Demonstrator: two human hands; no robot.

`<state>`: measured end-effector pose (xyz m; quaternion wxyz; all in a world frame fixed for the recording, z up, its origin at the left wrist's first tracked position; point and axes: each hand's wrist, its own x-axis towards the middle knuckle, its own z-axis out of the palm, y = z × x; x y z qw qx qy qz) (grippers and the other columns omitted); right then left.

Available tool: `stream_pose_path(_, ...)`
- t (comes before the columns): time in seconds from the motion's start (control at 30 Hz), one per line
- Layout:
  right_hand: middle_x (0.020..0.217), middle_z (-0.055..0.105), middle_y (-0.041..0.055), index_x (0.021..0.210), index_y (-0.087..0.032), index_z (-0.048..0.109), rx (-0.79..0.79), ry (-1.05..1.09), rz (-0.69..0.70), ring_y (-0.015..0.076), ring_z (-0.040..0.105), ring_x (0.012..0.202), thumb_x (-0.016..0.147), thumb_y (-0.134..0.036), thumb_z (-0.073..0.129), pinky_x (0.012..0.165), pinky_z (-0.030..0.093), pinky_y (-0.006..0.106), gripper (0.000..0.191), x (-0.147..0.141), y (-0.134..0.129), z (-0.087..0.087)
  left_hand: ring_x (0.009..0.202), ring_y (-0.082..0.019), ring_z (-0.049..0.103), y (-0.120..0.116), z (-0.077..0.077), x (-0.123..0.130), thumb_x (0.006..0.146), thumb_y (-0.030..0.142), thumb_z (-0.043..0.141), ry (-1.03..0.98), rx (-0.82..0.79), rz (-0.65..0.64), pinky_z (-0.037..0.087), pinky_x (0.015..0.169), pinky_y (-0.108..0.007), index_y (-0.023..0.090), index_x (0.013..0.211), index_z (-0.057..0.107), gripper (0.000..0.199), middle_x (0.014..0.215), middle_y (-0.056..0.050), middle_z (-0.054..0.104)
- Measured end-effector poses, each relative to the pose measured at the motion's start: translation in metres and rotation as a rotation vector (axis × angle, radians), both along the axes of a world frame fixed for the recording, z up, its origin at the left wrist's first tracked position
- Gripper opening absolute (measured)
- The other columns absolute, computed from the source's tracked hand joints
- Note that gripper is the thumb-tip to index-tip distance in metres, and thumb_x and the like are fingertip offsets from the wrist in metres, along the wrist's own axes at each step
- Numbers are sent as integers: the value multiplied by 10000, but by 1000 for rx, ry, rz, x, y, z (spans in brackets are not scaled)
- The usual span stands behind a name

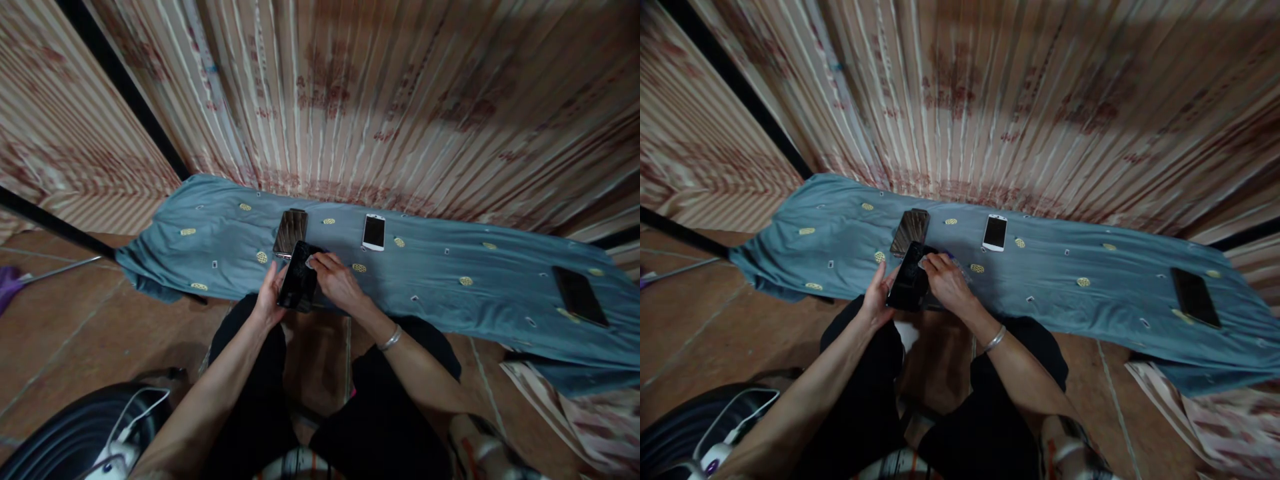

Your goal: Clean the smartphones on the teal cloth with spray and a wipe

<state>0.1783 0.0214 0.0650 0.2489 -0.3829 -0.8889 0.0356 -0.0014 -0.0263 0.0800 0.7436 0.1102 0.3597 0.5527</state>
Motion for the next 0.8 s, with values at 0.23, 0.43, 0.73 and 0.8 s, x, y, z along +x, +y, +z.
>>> stream_pose_path(0.23, 1461, 683, 173, 1439, -125, 675, 45, -1, 32, 269, 597, 1366, 1044, -76, 454, 1216, 524, 459, 455, -6, -7, -3, 1158, -299, 771, -3, -2, 8, 1116, 466, 385, -91, 21, 46, 516, 1139, -439, 102, 1379, 695, 546, 1062, -125, 835)
stream_pose_path(0.43, 1492, 660, 195, 1464, -76, 652, 61, 34, -53, 292, 589, 1386, 1049, -93, 423, 1238, 501, 478, 474, 4, -1, -3, 1303, -310, 703, -5, -2, 20, 1098, 493, 437, -128, 65, 20, 482, 1179, -430, 117, 1449, 658, 560, 1230, -138, 808)
stream_pose_path(0.73, 1528, 645, 172, 1501, -129, 629, 83, 58, 26, 279, 585, 1405, 1044, -79, 421, 1230, 513, 497, 505, 3, -21, -9, 1286, -318, 704, 0, 6, 29, 1127, 481, 308, -75, 58, 0, 475, 1183, -466, 84, 1488, 628, 625, 1277, -162, 790)
stream_pose_path(0.8, 1543, 633, 167, 1523, -145, 610, 66, 69, -10, 274, 575, 1422, 1044, -77, 411, 1243, 501, 508, 523, 9, -14, -8, 1308, -319, 692, 3, 5, 33, 1117, 492, 351, -61, 77, -21, 463, 1192, -460, 97, 1467, 654, 609, 1271, -155, 796)
